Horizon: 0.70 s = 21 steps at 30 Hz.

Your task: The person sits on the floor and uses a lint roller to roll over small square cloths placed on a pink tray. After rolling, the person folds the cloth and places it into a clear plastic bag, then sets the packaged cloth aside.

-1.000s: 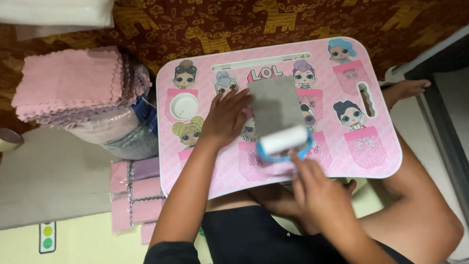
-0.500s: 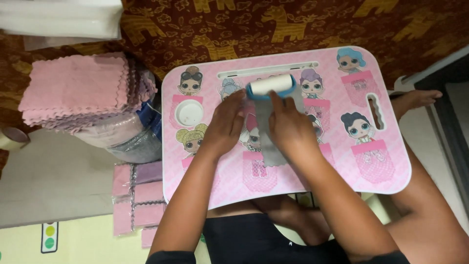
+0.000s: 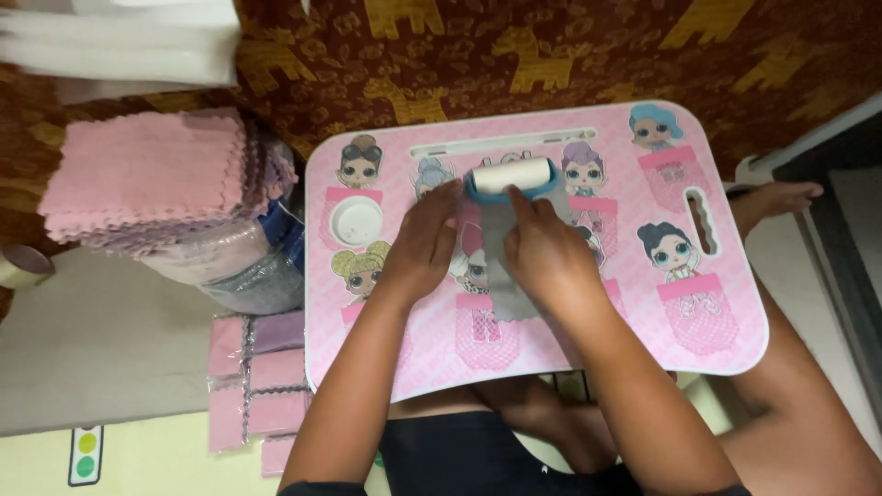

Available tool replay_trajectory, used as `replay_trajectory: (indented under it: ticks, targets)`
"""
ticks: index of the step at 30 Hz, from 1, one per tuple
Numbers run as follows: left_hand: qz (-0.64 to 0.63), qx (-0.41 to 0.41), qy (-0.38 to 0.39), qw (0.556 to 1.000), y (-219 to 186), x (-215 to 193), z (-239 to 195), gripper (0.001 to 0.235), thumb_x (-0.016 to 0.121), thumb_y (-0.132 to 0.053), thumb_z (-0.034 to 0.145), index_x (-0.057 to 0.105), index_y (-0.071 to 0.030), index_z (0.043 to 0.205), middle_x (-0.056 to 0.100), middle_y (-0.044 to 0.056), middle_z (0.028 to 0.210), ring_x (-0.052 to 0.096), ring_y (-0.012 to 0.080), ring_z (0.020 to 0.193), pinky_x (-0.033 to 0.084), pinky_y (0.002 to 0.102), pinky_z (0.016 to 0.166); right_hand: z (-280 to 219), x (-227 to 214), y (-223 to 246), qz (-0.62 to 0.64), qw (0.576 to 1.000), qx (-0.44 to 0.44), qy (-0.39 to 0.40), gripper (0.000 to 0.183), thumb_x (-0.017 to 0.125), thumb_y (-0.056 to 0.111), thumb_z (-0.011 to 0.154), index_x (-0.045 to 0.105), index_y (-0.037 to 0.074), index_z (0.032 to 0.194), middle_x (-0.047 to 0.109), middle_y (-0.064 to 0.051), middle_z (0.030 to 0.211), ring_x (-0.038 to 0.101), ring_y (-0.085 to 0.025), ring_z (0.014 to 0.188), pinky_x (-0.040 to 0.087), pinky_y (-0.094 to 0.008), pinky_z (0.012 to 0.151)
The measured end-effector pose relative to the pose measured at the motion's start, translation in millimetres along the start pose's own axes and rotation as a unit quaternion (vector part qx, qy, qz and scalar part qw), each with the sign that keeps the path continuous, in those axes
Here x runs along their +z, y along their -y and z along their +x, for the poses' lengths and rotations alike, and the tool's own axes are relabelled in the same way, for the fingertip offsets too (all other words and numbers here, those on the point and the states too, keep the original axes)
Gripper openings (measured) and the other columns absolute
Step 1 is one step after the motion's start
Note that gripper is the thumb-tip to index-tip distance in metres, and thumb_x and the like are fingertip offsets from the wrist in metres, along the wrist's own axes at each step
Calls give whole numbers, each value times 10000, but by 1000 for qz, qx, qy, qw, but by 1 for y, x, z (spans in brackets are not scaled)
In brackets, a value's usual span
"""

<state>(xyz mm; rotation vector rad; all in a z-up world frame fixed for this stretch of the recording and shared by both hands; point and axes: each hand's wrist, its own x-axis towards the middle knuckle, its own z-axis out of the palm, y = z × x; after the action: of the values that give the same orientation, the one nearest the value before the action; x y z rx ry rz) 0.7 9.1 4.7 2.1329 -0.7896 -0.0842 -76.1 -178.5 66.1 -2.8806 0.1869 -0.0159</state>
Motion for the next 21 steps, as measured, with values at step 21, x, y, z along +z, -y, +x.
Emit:
replay_trajectory:
  ticks: [21]
  targets:
    - [58, -32, 0, 998, 9, 4, 7, 558, 491, -179, 960, 436, -22, 1493, 454, 225, 1538, 342, 367, 1502, 192, 493, 1256, -2, -12, -2, -42, 996, 22, 80, 562, 437, 260, 947, 513, 199, 1500, 651, -151, 1230, 717, -430, 1017, 591, -571, 852]
